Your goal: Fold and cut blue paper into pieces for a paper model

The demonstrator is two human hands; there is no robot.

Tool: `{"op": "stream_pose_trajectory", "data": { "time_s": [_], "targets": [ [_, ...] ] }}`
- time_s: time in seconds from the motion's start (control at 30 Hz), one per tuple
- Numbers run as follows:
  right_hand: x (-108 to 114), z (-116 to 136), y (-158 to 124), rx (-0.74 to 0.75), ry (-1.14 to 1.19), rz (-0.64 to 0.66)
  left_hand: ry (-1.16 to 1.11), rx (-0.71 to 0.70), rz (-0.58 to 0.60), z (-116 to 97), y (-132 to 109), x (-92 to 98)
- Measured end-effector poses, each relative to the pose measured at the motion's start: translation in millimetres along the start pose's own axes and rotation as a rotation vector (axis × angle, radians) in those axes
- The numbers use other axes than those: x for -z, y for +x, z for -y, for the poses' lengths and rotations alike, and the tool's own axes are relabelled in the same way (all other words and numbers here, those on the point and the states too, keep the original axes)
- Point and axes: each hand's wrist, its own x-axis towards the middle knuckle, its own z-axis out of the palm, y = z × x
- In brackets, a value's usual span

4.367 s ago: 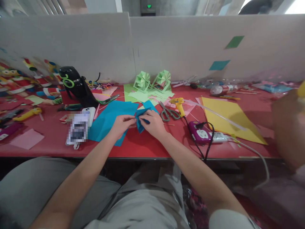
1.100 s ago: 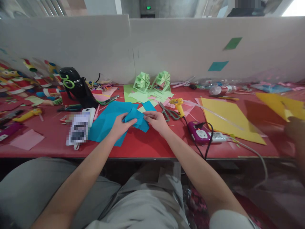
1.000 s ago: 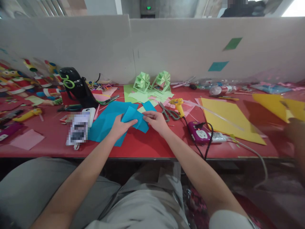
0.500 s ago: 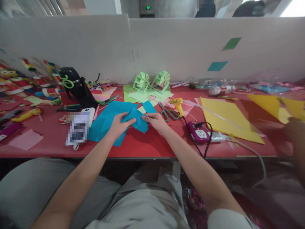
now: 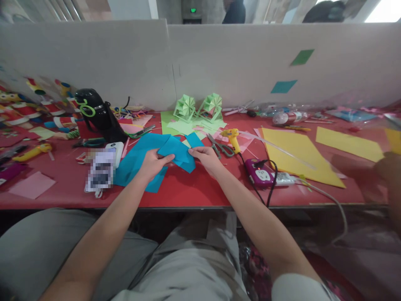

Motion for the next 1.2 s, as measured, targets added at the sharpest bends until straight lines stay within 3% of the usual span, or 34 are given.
{"op": "stream_pose_trajectory", "data": {
  "time_s": [0.17,0.3,0.37,0.53,0.67,0.77,0.9,1.03,1.2],
  "targets": [
    [0.7,1.6,-1.4,0.113,-0.179,-0.001,0.146,-0.147,-0.026,3.2,2.0,3.2],
    [1.2,2.0,-2.0,0.276,-0.331,-0.137,0.183,-0.187,-0.084,5.0,2.9,2.4],
    [1.7,1.4,-2.0,0.262,-0.313,-0.16,0.135,-0.196,-0.059,6.4,3.1,1.6],
    [2.1,3.7,-3.5,0.233,-0.162,-0.028,0.106,-0.36,0.031,9.0,4.2,4.0],
    [0.8,6.1,-4.3,0.216,-0.124,-0.087,0.097,-0.375,0.123,6.1,3.3,8.2],
    [2.0,3.2,-2.0,0.24,-0.184,-0.141,0.091,-0.329,0.169,0.5,1.1,9.3],
    [6.0,-3.0,3.1,0.277,-0.2,-0.121,-0.06,-0.163,0.208,-7.2,-1.8,5.8],
    [6.3,-4.2,3.9,0.26,-0.168,-0.084,-0.197,0.015,0.075,-9.2,-2.6,-0.4],
    [1.4,-2.8,0.8,0.199,-0.185,-0.008,-0.005,0.037,0.022,-1.2,-0.2,-2.7]
  ]
}}
